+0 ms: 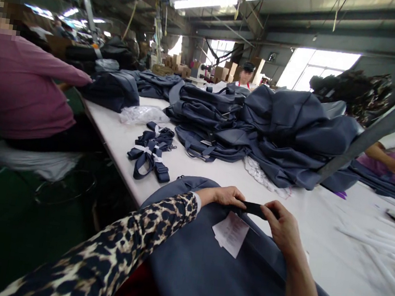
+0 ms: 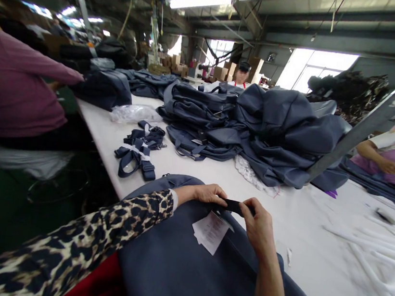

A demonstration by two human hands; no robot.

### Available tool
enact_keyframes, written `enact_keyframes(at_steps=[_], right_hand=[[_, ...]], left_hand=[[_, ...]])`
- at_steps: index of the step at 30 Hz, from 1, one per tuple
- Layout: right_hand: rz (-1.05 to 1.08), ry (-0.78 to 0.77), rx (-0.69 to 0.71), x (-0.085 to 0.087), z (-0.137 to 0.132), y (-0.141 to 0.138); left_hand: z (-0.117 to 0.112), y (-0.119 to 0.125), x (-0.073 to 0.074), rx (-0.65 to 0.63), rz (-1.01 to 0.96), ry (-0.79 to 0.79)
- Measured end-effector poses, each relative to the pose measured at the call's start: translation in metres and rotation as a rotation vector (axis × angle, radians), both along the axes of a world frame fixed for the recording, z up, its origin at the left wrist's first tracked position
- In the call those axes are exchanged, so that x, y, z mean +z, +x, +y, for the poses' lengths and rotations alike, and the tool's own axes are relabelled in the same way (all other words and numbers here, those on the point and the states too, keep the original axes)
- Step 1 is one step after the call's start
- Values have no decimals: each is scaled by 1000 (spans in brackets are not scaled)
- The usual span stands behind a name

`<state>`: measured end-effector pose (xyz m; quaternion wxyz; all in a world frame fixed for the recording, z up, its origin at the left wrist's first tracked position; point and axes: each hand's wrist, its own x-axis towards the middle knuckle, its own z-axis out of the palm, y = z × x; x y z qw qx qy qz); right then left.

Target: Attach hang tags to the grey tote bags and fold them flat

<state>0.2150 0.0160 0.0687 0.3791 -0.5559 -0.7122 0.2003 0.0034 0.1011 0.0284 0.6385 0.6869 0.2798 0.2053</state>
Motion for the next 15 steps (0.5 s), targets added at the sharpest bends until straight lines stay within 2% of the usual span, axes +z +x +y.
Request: enact_keyframes(at_steps=[5, 10, 15], right_hand=[[75, -17, -44, -2, 2, 2], [92, -69, 29, 3, 1, 2], [115, -31, -43, -1, 2, 6]], left_hand=[[0, -5, -1, 32, 14, 90], [-2, 11, 6, 31, -24, 169], [4, 13, -2, 23, 100, 193]])
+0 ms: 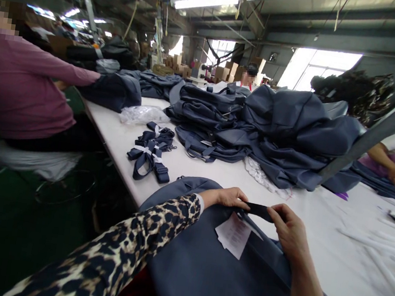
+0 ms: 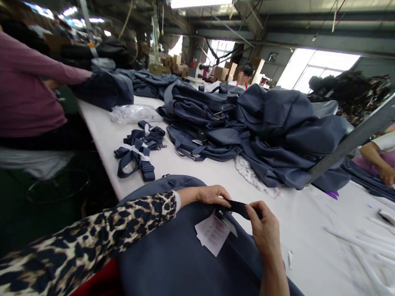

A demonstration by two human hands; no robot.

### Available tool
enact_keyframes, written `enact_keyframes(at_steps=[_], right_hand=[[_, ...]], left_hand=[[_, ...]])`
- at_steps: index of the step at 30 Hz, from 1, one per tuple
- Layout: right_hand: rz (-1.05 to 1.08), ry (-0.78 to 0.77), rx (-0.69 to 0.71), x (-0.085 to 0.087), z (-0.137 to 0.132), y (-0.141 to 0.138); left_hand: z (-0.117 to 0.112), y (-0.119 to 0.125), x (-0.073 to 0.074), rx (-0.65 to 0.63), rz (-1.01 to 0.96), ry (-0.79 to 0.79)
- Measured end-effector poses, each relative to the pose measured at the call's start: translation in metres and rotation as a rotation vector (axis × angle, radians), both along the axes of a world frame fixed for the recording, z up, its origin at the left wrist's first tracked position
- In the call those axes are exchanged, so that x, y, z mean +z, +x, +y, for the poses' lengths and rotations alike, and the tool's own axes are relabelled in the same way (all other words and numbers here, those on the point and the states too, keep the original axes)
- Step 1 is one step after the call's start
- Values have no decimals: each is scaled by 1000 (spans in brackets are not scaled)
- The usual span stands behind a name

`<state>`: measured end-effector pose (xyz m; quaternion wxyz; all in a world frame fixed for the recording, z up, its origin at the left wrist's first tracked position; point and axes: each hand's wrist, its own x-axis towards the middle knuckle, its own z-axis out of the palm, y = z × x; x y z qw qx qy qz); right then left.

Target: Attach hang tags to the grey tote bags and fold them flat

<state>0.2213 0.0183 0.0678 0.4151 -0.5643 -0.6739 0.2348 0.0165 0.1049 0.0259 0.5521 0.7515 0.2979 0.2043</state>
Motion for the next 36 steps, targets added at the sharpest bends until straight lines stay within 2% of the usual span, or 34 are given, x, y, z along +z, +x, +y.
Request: enact_keyframes(at_steps=[3, 7, 11, 14, 17, 20, 24, 27, 30, 36], right_hand=[[8, -13, -12, -4, 2, 3], [31, -22, -11, -5, 3, 5], [56, -47, 17, -3, 3, 4], [99, -86, 40, -4, 2, 2], [87, -183, 99, -8, 1, -1], [-38, -293, 204, -15, 1, -1], [-109, -306, 215, -29, 5, 2], [-104, -338, 212, -38, 8, 4], [-58, -437, 271, -44, 6, -1], [34, -550, 375, -45, -2, -19]], left_hand=[[2, -9, -3, 57, 67, 85], [-9, -14, 7, 203, 144, 248], [-41, -14, 18, 456, 227, 371], [-68, -17, 18, 582, 361, 357], [-86, -18, 15, 556, 498, 318], [-94, -11, 11, 507, 590, 333], [-99, 1, 6, 494, 650, 353], [-102, 7, 0, 534, 652, 343], [-104, 11, -5, 592, 622, 322], [-103, 15, -12, 646, 501, 251]])
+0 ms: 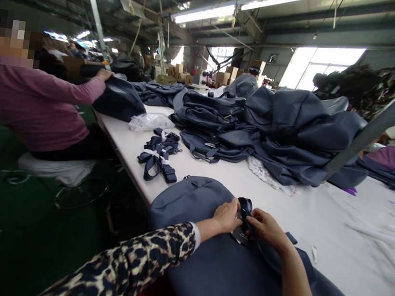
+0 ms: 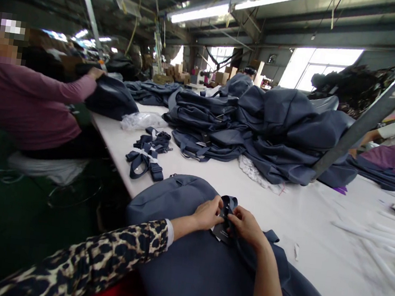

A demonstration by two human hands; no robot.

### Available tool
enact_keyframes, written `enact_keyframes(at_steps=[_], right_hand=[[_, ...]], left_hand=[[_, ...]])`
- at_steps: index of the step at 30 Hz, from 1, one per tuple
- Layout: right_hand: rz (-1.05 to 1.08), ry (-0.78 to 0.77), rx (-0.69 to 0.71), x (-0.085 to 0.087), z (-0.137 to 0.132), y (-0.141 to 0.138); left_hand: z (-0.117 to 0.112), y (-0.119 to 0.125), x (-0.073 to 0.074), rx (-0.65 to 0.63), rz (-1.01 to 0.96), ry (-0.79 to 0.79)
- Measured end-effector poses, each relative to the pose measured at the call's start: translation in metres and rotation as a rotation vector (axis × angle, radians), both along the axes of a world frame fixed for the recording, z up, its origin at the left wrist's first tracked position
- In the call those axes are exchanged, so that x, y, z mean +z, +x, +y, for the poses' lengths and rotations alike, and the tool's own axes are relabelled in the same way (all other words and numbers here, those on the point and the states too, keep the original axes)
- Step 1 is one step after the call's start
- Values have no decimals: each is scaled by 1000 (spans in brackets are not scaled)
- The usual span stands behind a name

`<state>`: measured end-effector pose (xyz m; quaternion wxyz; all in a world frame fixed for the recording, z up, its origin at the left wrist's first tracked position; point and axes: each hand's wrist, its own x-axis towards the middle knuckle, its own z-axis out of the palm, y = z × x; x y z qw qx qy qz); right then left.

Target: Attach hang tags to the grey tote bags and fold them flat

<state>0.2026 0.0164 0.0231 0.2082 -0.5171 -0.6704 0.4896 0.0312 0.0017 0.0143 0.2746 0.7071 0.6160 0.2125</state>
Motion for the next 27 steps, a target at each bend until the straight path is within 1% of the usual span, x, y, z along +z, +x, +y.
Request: enact_keyframes(at_steps=[3, 5, 6, 8, 11, 12, 13, 15, 17, 19, 20, 22, 25, 27], right_hand=[[13, 15, -18, 4, -1, 3], [9, 50, -54, 8, -2, 9], [4, 72, -75, 9, -2, 12], [-4, 114, -112, 13, -2, 16], [-6, 171, -141, 17, -1, 15], [-4, 191, -145, 18, -1, 14], [0, 211, -149, 20, -1, 12], [8, 250, -156, 23, -1, 8], [11, 278, -164, 26, -3, 7], [11, 295, -167, 30, -6, 6], [12, 303, -168, 32, -7, 6], [15, 313, -159, 35, -10, 4], [12, 316, -118, 40, -14, 0], [1, 317, -85, 42, -16, -4]], left_hand=[[6, -2, -1, -12, -85, 9], [12, -10, 5, -17, -118, 34], [15, -16, 11, -23, -124, 50], [21, -32, 27, -46, -107, 91], [21, -52, 51, -94, -13, 196], [17, -55, 55, -116, 27, 235], [12, -54, 56, -146, 67, 269], [-1, -49, 49, -228, 138, 303], [-14, -42, 33, -314, 189, 295], [-22, -39, 17, -350, 217, 284], [-24, -40, 11, -340, 227, 286], [-24, -44, 4, -276, 248, 307], [-22, -51, 1, -169, 285, 347], [-23, -52, 1, -147, 302, 363]])
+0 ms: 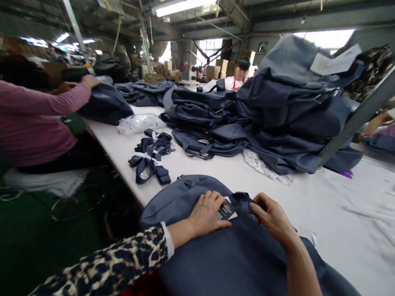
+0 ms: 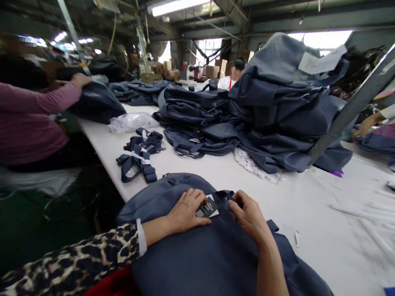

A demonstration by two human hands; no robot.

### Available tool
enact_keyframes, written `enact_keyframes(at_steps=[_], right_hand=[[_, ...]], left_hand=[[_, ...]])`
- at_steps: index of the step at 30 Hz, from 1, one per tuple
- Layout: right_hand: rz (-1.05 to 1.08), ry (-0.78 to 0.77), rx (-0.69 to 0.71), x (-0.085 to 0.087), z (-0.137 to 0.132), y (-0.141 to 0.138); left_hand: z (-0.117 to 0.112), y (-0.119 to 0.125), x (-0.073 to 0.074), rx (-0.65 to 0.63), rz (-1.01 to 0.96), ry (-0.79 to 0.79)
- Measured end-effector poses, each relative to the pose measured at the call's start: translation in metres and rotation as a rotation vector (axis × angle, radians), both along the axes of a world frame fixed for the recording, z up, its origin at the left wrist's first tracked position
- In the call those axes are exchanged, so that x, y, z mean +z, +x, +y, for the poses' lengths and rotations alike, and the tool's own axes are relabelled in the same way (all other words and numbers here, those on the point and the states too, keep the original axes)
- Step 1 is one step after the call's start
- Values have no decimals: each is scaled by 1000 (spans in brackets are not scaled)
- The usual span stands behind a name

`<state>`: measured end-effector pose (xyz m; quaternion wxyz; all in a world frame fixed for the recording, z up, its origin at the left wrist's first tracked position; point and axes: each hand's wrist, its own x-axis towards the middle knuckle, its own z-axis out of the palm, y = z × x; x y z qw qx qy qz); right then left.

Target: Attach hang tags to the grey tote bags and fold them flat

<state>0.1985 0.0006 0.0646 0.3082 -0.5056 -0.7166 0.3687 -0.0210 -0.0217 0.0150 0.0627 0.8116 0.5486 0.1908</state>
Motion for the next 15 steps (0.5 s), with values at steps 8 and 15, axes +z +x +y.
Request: enact_keyframes(at_steps=[8, 15], right_hand=[[9, -38, 105, -2, -2, -1], [-138, -7, 175, 7, -14, -16]], left_hand=[[13, -8, 4, -73, 17, -76], [16, -9, -2, -83, 53, -40]])
